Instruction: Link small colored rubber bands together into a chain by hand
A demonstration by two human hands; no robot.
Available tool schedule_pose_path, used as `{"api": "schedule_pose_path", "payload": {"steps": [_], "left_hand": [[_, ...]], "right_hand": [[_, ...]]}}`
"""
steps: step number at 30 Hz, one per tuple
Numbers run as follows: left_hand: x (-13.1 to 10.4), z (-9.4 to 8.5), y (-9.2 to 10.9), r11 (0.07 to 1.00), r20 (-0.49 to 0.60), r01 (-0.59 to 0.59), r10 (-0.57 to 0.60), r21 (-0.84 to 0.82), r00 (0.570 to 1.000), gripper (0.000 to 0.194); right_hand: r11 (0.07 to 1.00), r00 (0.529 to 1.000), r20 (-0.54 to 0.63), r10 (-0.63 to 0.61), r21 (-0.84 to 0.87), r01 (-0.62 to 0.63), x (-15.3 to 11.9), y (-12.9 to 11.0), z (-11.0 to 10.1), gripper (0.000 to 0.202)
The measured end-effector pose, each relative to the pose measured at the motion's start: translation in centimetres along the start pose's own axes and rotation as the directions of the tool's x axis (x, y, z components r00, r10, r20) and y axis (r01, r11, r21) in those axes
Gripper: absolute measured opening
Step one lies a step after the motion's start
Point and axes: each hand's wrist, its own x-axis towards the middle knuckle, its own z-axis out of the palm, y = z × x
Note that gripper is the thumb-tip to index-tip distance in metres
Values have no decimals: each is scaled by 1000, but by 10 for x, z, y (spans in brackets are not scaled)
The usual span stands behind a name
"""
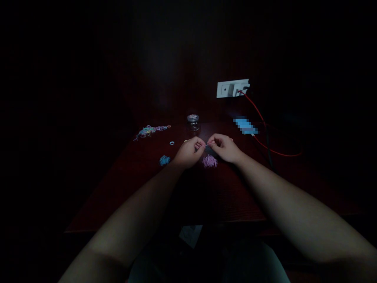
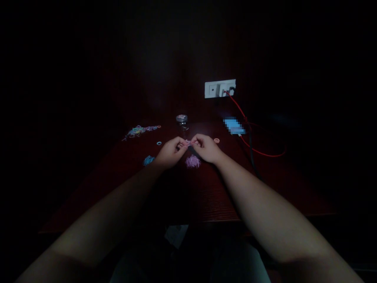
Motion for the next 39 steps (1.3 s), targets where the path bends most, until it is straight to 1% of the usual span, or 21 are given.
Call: {"api": "schedule_pose_path", "payload": {"steps": [6, 10, 12, 15, 17, 21, 26, 28, 29, 30, 31, 32, 33, 34, 36, 37, 39], "left_hand": [[-1, 0, 3, 1000, 19, 2, -2, 5, 1000, 11], [-1, -3, 5, 1000, 50, 3, -3, 1, 999, 14], [0, -6, 4, 1000, 37, 20, -20, 0, 999, 18], [1, -8, 3, 998, -15, 66, -66, 3, 998, 23], [1, -9, 2, 997, -32, 72, -72, 6, 997, 23], [0, -8, 1, 998, -26, 70, -70, 3, 997, 24], [1, -7, 1, 999, -26, 41, -40, 30, 999, 25], [1, -7, 1, 998, -17, 36, -35, 51, 999, 25], [1, -8, 1, 997, -8, 35, -34, 68, 999, 24], [0, -8, 1, 995, 5, 35, -36, 89, 999, 23], [0, -8, 2, 993, 28, 34, -38, 111, 999, 22], [-1, -8, 2, 991, 56, 29, -36, 129, 998, 21], [-1, -8, 3, 990, 87, 14, -26, 140, 996, 19], [-2, -8, 4, 990, 116, -14, -3, 143, 993, 17], [-3, -7, 7, 985, 155, -98, 75, 142, 985, 16], [-4, -7, 8, 979, 171, -141, 116, 144, 979, 18], [-5, -6, 10, 968, 216, -201, 165, 152, 962, 24]], "right_hand": [[999, 999, -33, 2, 33, -1, 0, 2, 1, 15], [1000, 1000, -23, -13, 25, 13, 1, 7, 0, 15], [1000, 1000, -10, -13, 28, 14, 2, 8, 0, 15], [1000, 1000, 25, -6, 13, 6, 1, 7, -2, 15], [1000, 999, 51, 4, -11, -3, 0, 3, -4, 15], [998, 993, 110, 34, -51, -29, -4, -4, -7, 17], [999, 974, 226, -11, -36, 20, -5, 0, -6, 18], [999, 971, 238, -15, -46, 27, -4, 3, -6, 18], [999, 977, 213, -10, -50, 21, -3, 4, -7, 19], [999, 987, 163, -4, -48, 12, -2, 5, -8, 19], [999, 996, 86, 2, -40, 2, -1, 6, -10, 19], [1000, 1000, -18, 9, -25, -9, 1, 8, -13, 19], [1000, 991, -135, 18, -1, -18, 3, 9, -16, 18], [999, 965, -259, 32, 29, -26, 4, 10, -19, 17], [995, 880, -470, 70, 96, -27, 7, 13, -27, 15], [992, 830, -551, 89, 125, -24, 8, 15, -31, 15], [988, 738, -665, 116, 155, -16, 10, 20, -40, 18]]}}
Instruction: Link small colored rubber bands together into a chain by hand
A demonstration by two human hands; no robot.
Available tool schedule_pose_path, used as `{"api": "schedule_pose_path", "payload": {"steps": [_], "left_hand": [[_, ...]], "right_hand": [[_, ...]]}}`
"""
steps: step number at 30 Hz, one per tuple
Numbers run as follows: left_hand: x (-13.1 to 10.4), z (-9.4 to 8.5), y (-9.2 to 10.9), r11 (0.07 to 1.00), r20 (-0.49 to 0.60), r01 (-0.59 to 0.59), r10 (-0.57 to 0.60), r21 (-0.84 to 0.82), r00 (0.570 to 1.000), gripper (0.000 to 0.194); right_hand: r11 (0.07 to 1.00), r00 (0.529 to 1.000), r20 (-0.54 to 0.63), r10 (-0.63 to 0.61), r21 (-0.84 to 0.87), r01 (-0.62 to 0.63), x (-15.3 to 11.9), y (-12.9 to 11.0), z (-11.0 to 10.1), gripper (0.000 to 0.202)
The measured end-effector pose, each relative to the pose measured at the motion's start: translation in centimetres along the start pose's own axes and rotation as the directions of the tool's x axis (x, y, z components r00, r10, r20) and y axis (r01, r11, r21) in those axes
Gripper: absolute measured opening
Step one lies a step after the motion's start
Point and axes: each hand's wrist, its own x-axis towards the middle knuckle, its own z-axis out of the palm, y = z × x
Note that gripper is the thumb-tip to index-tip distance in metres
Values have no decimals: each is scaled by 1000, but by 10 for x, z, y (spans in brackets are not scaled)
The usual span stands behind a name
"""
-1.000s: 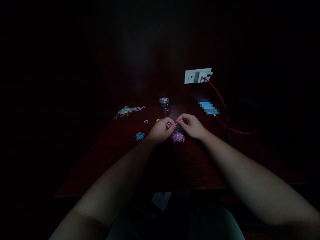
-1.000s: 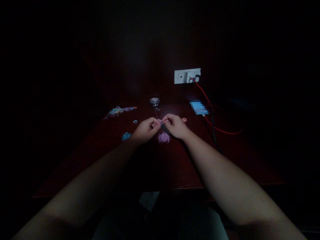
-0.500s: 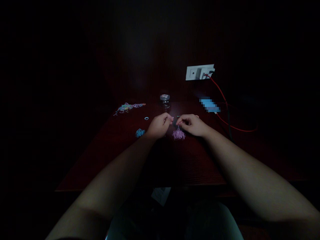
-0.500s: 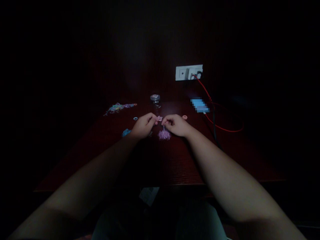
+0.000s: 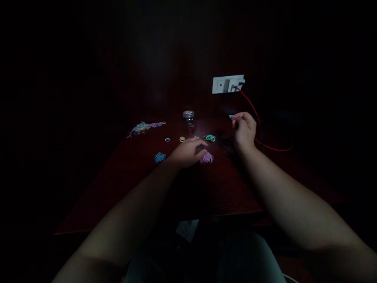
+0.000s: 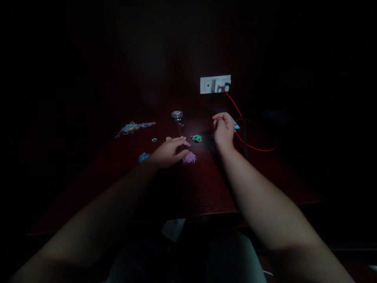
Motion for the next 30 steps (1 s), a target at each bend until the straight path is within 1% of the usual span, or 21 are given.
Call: {"api": "schedule_pose_path", "payload": {"steps": [2, 3, 5, 7, 12, 15, 17, 19, 21, 23, 26, 28, 30], "left_hand": [[0, 1, 2, 1000, 67, -27, 27, -1, 997, 26], [0, 1, 2, 999, 98, -37, 38, -7, 994, 26], [0, 2, 2, 998, 134, -57, 59, -20, 989, 23], [1, 3, 1, 997, 144, -79, 82, -25, 986, 20], [3, 3, -3, 993, 110, -116, 116, -5, 987, 18], [4, 2, -4, 993, 89, -116, 114, 14, 989, 18], [6, 0, -4, 992, 51, -118, 116, 35, 992, 19], [7, 0, -3, 989, -4, -139, 139, 53, 990, 19], [7, -1, -1, 983, -19, -180, 181, 44, 983, 19], [7, 0, 1, 976, 35, -220, 219, 9, 975, 19], [5, 2, 4, 974, 137, -223, 226, -35, 965, 17], [3, 1, 6, 978, 141, -204, 208, -40, 968, 17], [2, 0, 8, 982, 101, -189, 191, -32, 976, 17]], "right_hand": [[1000, 995, -98, 0, -15, -2, 6, 4, -4, 24], [999, 992, -124, -5, -35, 1, 8, 7, -6, 27], [997, 990, -139, -21, -77, 10, 10, 10, -7, 31], [996, 991, -136, -18, -88, 6, 9, 11, -6, 32], [997, 988, -139, 74, 41, -68, 0, 2, -1, 29], [995, 991, -119, 56, 92, -45, -3, -2, 1, 28], [993, 992, -119, 45, 118, -31, -4, -3, 2, 29], [990, 991, -125, 49, 134, -33, -5, -3, 3, 29], [989, 991, -117, 64, 141, -47, -5, -3, 4, 28], [984, 993, -75, 91, 159, -78, -6, -4, 5, 27], [973, 985, 86, 147, 165, -160, -10, -4, 9, 25], [981, 970, 209, 127, 120, -154, -13, -4, 11, 24], [991, 944, 314, 102, 55, -125, -17, -4, 13, 24]]}}
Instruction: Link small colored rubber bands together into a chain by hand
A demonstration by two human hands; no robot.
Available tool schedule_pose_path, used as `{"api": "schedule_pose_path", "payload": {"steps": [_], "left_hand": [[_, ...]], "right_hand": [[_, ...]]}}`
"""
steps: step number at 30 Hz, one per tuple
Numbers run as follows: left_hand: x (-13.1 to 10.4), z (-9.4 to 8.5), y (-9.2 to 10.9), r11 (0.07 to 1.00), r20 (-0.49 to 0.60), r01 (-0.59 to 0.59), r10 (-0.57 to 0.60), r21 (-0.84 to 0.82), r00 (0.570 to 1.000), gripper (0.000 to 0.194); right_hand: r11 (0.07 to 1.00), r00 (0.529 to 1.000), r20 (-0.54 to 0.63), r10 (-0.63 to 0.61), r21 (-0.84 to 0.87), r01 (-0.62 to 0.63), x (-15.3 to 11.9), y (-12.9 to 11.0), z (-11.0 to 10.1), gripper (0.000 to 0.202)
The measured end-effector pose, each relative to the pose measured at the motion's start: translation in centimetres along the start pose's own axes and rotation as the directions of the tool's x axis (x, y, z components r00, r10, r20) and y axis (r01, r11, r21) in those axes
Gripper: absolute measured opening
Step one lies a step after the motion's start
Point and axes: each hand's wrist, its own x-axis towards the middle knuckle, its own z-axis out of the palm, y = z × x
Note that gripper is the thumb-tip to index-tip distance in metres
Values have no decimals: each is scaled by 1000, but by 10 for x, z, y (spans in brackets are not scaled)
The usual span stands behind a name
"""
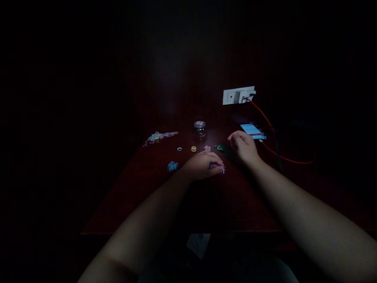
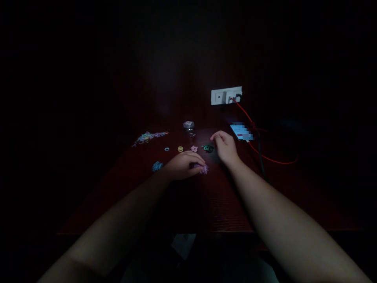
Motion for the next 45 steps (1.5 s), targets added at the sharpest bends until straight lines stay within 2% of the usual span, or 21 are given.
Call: {"api": "schedule_pose_path", "payload": {"steps": [2, 7, 9, 11, 13, 15, 17, 18, 20, 22, 23, 24, 29, 32, 38, 45], "left_hand": [[0, -2, 1, 1000, -36, 9, -9, 13, 999, 16], [1, -4, 1, 999, -109, 16, -11, 41, 994, 14], [1, -6, 0, 997, -185, 48, -38, 53, 982, 14], [-3, -10, -5, 991, -304, 120, -99, 53, 948, 17], [-12, -18, -16, 972, -451, 232, -190, 39, 872, 22], [-30, -31, -34, 930, -586, 368, -283, 27, 759, 26], [-55, -47, -58, 859, -662, 510, -364, 32, 655, 28], [-69, -55, -72, 799, -685, 600, -418, 36, 597, 28], [-96, -71, -98, 621, -690, 783, -549, 41, 472, 30], [-117, -82, -120, 382, -622, 922, -707, 68, 338, 38], [-124, -85, -129, 290, -594, 952, -751, 94, 287, 46], [-128, -88, -137, 238, -575, 963, -774, 123, 264, 52], [-124, -90, -159, 116, -482, 969, -850, 218, 210, 66], [-122, -91, -165, 92, -487, 968, -851, 234, 198, 66], [-127, -96, -161, 136, -533, 973, -818, 184, 215, 60], [-133, -99, -157, 262, -544, 964, -804, 41, 241, 28]], "right_hand": [[998, 997, 80, -5, -54, 9, -2, 0, 2, 25], [991, 980, 197, 23, -131, 3, -5, -1, 5, 31], [985, 967, 251, 38, -174, 6, -6, 1, 6, 31], [974, 954, 296, 40, -223, 28, -8, 3, 7, 30], [964, 942, 334, 32, -259, 59, -10, 5, 8, 29], [958, 933, 360, 21, -274, 84, -11, 7, 8, 30], [957, 929, 370, 15, -275, 94, -12, 7, 8, 31], [957, 928, 373, 16, -275, 94, -12, 7, 8, 31], [959, 924, 380, 25, -270, 85, -13, 6, 9, 32], [963, 921, 387, 34, -258, 73, -13, 6, 10, 33], [965, 921, 387, 37, -253, 67, -13, 6, 10, 33], [966, 922, 385, 39, -250, 63, -13, 6, 11, 34], [957, 932, 358, 53, -285, 55, -12, 9, 11, 36], [954, 936, 347, 56, -294, 52, -11, 10, 11, 35], [967, 932, 360, 46, -251, 49, -12, 7, 14, 33], [970, 934, 356, 24, -234, 64, -13, 6, 13, 33]]}}
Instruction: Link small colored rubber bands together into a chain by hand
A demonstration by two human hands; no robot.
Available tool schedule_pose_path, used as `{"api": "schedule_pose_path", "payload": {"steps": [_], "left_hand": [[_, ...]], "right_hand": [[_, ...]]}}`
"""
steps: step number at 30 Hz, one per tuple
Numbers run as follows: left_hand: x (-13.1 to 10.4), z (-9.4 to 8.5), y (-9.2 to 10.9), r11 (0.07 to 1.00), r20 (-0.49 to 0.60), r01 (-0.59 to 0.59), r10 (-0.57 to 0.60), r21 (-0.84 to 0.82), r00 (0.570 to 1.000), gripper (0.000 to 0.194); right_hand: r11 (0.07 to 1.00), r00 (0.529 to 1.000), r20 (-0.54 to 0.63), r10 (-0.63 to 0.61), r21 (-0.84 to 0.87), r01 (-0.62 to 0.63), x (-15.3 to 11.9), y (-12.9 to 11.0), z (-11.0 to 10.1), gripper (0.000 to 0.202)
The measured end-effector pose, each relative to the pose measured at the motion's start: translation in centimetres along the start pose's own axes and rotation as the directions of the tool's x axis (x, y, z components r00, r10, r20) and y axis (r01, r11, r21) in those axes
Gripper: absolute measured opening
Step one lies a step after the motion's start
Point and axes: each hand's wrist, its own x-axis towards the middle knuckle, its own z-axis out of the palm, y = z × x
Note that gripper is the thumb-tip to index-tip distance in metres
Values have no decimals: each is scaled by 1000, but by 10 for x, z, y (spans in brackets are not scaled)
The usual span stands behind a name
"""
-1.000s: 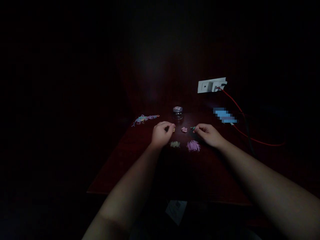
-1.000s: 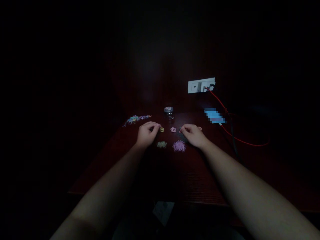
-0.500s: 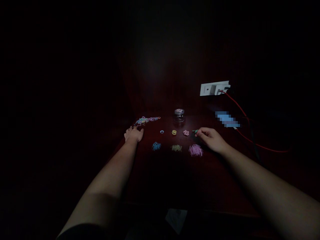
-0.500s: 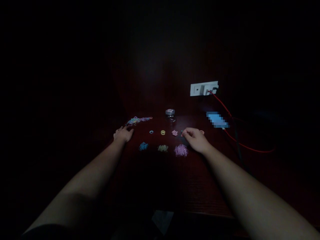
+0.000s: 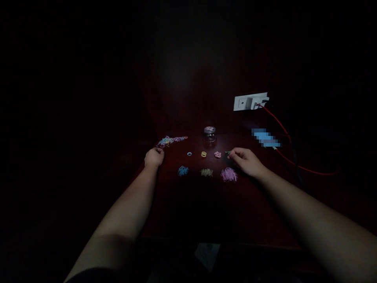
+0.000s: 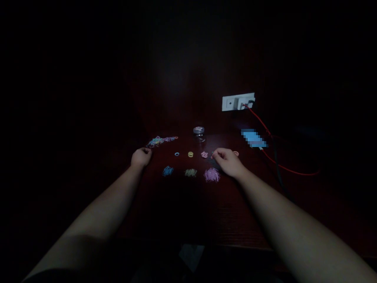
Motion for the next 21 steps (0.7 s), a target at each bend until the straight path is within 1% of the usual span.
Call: {"api": "schedule_pose_path", "payload": {"steps": [3, 6, 8, 11, 14, 18, 21], "left_hand": [[0, 2, -2, 1000, -55, -13, 12, -10, 998, 25], [1, 3, -2, 1000, -29, 25, -25, 16, 999, 26], [1, 3, -3, 1000, -17, 23, -23, -2, 1000, 24], [2, 5, -4, 996, -23, -4, 2, -85, 1000, 22], [2, 5, -4, 985, 2, -28, 29, -168, 1000, 22], [1, 5, -4, 955, 64, -103, 126, -279, 990, 22], [2, 8, -4, 918, 99, -130, 179, -374, 979, 23]], "right_hand": [[1000, 1000, 5, 24, 2, -24, 0, -2, 0, 32], [1000, 999, 15, 31, -6, -31, 0, -4, 0, 32], [1000, 999, 17, 29, -4, -29, 0, -5, 0, 31], [1000, 1000, 24, 19, 0, -19, 0, -7, 1, 30], [1000, 999, 32, 14, -16, -13, 1, -9, 1, 29], [1000, 999, 27, 19, -22, -18, 0, -11, 1, 28], [1000, 1000, 23, 20, -19, -19, 0, -10, 2, 27]]}}
